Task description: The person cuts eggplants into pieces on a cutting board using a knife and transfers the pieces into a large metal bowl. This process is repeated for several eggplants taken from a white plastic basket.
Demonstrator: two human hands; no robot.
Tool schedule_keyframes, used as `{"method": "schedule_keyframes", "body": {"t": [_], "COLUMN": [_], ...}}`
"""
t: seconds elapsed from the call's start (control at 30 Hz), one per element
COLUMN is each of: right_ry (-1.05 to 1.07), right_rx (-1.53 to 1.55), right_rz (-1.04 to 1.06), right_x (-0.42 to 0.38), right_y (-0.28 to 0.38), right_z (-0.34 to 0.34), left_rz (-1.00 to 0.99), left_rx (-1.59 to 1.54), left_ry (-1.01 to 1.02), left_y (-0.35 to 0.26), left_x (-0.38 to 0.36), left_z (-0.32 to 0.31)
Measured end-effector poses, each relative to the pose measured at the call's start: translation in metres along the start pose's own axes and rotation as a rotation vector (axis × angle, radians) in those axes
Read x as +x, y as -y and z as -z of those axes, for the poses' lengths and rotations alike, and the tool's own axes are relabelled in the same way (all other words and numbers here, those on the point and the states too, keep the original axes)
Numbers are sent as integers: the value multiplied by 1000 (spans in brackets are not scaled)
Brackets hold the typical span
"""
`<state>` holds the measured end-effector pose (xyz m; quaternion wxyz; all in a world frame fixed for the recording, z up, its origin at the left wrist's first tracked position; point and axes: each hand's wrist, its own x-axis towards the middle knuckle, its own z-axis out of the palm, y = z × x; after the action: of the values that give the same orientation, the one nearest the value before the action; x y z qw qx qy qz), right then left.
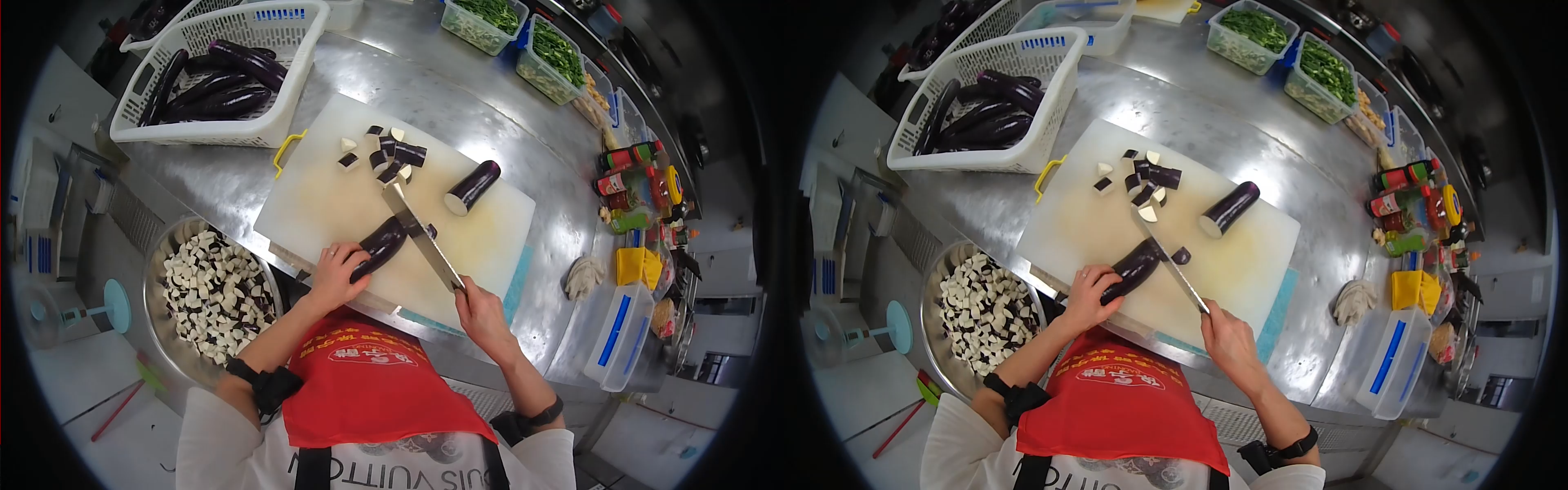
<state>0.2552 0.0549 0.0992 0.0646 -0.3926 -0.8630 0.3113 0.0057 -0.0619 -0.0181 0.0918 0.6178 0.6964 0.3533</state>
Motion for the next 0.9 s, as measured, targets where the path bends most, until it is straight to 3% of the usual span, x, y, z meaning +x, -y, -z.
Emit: {"method": "schedule_keyframes", "body": {"t": [0.17,0.27,0.47,0.57,0.9], "right_ry": [100,44,94,116,108], "right_rx": [-91,-63,-59,-118,-63], "right_rz": [20,42,75,71,83], "right_x": [23,33,10,25,4], "right_y": [-8,-7,21,8,25], "right_z": [-31,-40,-11,-46,-31], "left_rz": [-5,0,19,38,26], "left_rx": [-75,-79,-76,-88,-110], "left_ry": [-17,-18,-35,-17,-20], "left_y": [4,4,3,2,13], "left_x": [-4,-8,-7,-8,-44], "left_z": [-3,-2,-4,-5,14]}}
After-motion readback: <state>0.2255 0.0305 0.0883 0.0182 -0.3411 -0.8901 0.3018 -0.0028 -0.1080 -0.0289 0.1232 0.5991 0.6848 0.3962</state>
